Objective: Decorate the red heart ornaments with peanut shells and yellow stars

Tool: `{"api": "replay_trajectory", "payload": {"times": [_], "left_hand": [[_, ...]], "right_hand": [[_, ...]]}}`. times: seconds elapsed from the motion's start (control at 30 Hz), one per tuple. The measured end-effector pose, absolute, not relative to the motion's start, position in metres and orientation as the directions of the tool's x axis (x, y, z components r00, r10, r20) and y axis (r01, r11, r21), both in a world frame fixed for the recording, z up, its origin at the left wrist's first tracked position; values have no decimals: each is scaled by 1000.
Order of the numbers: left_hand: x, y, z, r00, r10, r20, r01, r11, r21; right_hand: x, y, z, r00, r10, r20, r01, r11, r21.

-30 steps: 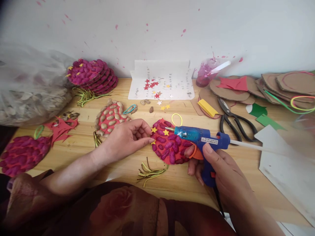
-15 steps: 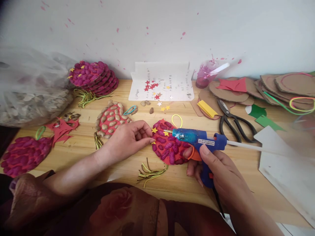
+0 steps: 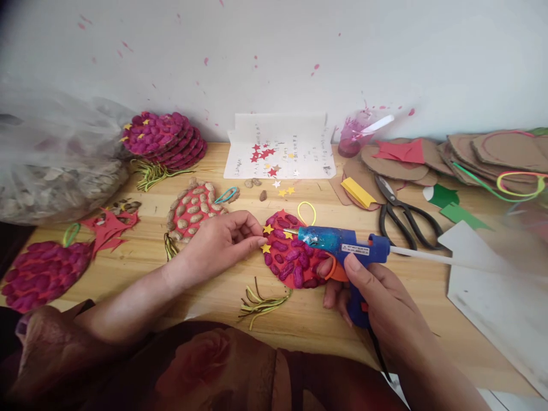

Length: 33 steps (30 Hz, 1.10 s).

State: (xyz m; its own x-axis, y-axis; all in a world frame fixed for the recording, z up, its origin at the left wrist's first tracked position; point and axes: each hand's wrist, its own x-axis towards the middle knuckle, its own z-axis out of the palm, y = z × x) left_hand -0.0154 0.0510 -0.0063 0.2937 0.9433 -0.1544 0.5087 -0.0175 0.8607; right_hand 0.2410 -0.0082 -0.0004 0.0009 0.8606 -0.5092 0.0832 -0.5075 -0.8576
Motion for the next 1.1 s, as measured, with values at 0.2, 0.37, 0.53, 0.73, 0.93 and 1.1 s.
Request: {"api": "replay_trajectory", "payload": {"times": [0.2, 0.37, 0.53, 0.73, 0.93, 1.1], "left_hand": [[-14, 50, -11, 300, 945, -131, 542, -56, 838], [-12, 49, -11, 293, 945, -143, 552, -45, 833], [-23, 59, 5, 277, 958, -76, 561, -97, 822], [-33, 92, 27, 319, 945, 77, 772, -306, 557], [-8, 121, 21, 590, 797, 129, 790, -603, 112], [9, 135, 10, 685, 728, 34, 728, -681, -77]], "right_hand": [[243, -8, -1, 3, 873, -488, 95, -486, -869], [249, -10, -7, -44, 862, -506, 142, -496, -857], [250, -8, -16, -66, 878, -474, 95, -467, -879], [247, -5, -11, -66, 859, -508, 109, -500, -859], [248, -4, -12, -83, 858, -506, 67, -502, -862], [252, -6, -18, -118, 853, -508, 22, -509, -860]]}}
